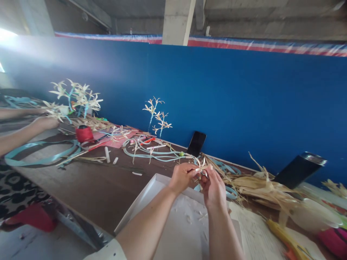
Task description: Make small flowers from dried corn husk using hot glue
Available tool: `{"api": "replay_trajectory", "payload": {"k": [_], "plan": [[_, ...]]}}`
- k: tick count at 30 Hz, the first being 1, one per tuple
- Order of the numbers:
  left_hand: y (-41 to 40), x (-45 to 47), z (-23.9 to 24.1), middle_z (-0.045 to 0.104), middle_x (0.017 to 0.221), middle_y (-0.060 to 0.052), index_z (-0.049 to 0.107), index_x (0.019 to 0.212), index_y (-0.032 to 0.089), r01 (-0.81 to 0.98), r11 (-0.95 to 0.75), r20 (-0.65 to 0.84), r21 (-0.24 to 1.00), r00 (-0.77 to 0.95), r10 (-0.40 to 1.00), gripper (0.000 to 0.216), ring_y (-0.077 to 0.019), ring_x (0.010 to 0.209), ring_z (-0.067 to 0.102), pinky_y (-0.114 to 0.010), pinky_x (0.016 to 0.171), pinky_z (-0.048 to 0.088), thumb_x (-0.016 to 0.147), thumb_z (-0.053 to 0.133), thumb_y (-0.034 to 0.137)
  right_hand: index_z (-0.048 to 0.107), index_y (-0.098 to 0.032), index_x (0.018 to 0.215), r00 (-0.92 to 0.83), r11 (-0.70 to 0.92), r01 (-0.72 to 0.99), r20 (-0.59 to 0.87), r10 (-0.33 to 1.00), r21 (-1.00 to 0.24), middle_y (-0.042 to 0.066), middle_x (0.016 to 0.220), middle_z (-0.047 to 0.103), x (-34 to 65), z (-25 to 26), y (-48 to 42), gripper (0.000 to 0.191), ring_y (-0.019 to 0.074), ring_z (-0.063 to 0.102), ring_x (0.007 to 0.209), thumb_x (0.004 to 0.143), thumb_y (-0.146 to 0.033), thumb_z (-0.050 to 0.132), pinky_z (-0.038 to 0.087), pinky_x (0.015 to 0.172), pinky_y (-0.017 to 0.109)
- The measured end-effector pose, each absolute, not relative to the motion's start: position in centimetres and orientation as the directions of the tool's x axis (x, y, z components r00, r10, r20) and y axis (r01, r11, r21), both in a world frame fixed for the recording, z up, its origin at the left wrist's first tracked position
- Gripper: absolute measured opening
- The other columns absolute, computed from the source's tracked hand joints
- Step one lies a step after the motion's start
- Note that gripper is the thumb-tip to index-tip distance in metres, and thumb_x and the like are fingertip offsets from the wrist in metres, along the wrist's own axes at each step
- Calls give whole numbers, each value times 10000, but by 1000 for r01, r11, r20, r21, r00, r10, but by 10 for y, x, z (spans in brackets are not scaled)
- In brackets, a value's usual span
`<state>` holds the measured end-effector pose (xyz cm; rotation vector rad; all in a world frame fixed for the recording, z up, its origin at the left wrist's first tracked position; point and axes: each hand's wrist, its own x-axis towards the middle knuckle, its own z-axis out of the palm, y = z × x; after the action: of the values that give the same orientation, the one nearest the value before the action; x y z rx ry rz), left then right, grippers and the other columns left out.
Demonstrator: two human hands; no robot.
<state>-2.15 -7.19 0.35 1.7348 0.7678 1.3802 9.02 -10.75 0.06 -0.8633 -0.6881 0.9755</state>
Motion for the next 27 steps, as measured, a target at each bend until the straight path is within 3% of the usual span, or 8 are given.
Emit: {"api": "replay_trajectory", "payload": {"k": [8, 12, 18, 27], "plan": [[-75, -21, 7, 669, 679, -23, 720, 758, 149, -66, -452, 451, 890, 286, 846, 250, -113, 603, 594, -183, 567, 468, 766, 604, 371, 618, -181, 714, 401, 299, -455, 107, 910, -839, -54, 575, 511, 86, 8, -111, 243, 69, 462, 494, 636, -373, 746, 419, 509, 197], [-75, -19, 4, 645, 659, -27, 710, 734, 134, -95, -415, 422, 905, 325, 846, 266, -112, 595, 581, -188, 567, 468, 748, 620, 385, 630, -167, 688, 433, 301, -438, 95, 896, -847, -51, 556, 504, 89, 12, -112, 224, 56, 424, 465, 607, -328, 762, 358, 432, 173], [-72, -19, 0, 632, 642, -22, 695, 707, 130, -39, -475, 459, 879, 336, 822, 247, -99, 588, 566, -178, 568, 442, 766, 613, 355, 652, -164, 697, 445, 260, -476, 24, 895, -840, -58, 536, 513, 92, 16, -113, 259, 57, 445, 472, 509, -249, 808, 380, 456, 179], [-71, -22, -1, 673, 714, -17, 715, 801, 172, 95, -585, 533, 806, 316, 785, 171, -114, 669, 609, -177, 628, 445, 777, 616, 309, 629, -167, 681, 515, 266, -428, 9, 857, -863, -77, 484, 454, 92, 12, -112, 260, 37, 355, 417, 529, -282, 806, 270, 383, 158]]}}
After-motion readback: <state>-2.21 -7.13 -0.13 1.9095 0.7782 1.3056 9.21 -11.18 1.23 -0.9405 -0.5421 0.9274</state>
